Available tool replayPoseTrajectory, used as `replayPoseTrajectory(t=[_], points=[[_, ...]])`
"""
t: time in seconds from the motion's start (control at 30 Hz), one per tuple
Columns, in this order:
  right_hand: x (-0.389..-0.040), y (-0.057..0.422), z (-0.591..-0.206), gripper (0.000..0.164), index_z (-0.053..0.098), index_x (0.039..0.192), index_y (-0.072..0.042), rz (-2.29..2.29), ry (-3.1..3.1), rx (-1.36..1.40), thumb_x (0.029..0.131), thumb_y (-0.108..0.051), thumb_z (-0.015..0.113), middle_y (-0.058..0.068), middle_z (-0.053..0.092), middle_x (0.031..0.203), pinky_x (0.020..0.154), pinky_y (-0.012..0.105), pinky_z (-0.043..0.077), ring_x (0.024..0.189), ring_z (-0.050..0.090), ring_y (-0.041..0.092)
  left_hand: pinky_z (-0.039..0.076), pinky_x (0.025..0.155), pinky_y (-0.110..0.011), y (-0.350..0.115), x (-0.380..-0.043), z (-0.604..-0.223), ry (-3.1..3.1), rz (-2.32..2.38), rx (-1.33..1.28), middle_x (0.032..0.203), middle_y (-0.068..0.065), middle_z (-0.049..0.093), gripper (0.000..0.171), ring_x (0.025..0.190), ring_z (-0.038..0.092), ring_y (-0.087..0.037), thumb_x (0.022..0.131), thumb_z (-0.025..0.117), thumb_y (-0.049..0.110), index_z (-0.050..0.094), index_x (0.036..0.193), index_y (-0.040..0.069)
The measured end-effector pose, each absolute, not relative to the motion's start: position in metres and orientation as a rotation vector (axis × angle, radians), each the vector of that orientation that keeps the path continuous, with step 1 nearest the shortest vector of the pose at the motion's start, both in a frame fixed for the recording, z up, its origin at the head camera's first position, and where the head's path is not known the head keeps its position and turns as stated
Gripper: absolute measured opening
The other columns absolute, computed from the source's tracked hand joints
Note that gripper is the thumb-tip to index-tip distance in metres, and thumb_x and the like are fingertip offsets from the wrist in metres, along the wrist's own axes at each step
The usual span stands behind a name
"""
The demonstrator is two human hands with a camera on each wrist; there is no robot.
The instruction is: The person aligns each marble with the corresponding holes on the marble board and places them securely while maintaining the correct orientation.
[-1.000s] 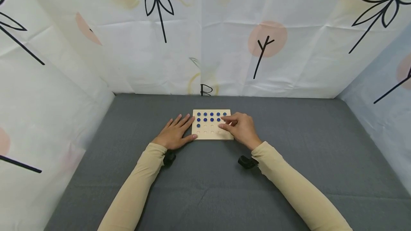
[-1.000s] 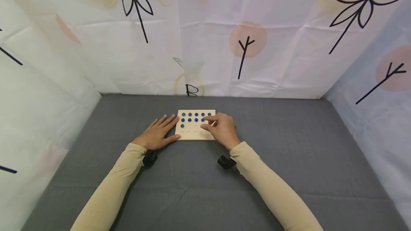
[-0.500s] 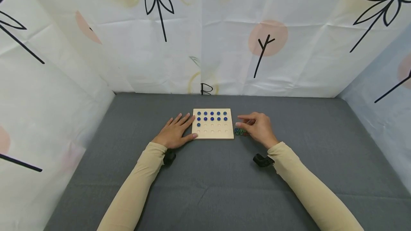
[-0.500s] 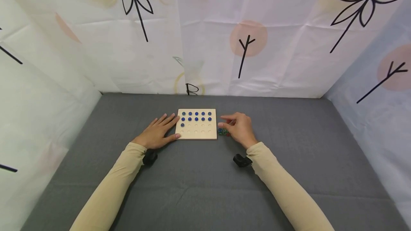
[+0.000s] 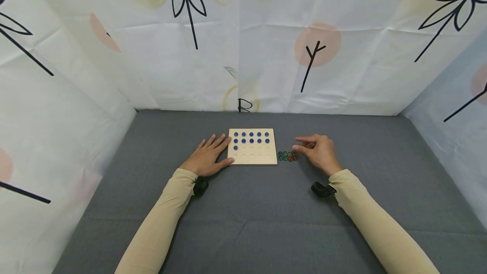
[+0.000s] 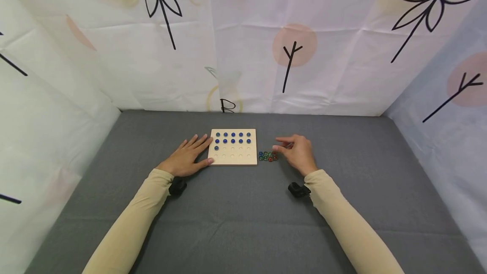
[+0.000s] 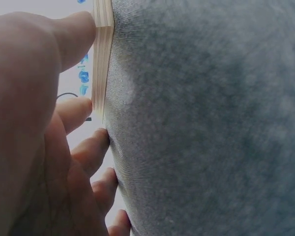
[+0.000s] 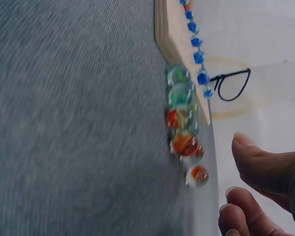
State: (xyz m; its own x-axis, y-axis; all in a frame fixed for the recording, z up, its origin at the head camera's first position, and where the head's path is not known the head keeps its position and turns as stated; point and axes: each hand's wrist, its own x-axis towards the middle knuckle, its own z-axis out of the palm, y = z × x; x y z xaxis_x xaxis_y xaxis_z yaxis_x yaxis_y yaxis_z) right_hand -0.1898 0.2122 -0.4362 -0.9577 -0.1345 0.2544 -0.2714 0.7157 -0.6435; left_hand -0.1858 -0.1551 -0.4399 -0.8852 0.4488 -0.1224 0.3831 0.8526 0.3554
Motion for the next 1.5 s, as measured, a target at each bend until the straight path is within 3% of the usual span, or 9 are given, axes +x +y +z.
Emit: replayPoseTrajectory(t=[0.53,1.1,1.5], points=[[-0.191,0.224,-0.442,0.031,0.077,0.115,0.0,1.043,-2.803,0.262,0.088,-0.015,0.082,0.014,0.072,0.081,0.051,0.031,0.042,0.062,0.059,0.02,0.005,0.123,-0.059,-0.156,-0.189,-0.449,2.834,0.53,0.625,0.167,-0.012,0.02,0.076,0.154,0.009,-0.038,0.103,0.054,0.052,0.026,0.163,0.016],[-0.197,0.23,-0.44,0.028,0.077,0.114,0.0,1.088,-2.87,0.293,0.089,-0.013,0.08,0.015,0.072,0.092,0.059,0.033,0.048,0.074,0.064,0.025,0.008,0.122,-0.061,-0.154,-0.187,-0.443,2.844,0.511,0.619,0.166,-0.013,0.023,0.075,0.154,0.011,-0.039,0.102,0.057,0.05,0.029,0.162,0.016],[-0.2,0.229,-0.44,0.028,0.079,0.112,-0.003,1.089,-2.915,0.308,0.088,-0.016,0.082,0.012,0.074,0.089,0.057,0.033,0.048,0.069,0.062,0.019,0.008,0.123,-0.061,-0.155,-0.188,-0.444,2.841,0.521,0.615,0.166,-0.013,0.023,0.075,0.154,0.011,-0.039,0.102,0.057,0.05,0.029,0.162,0.016]])
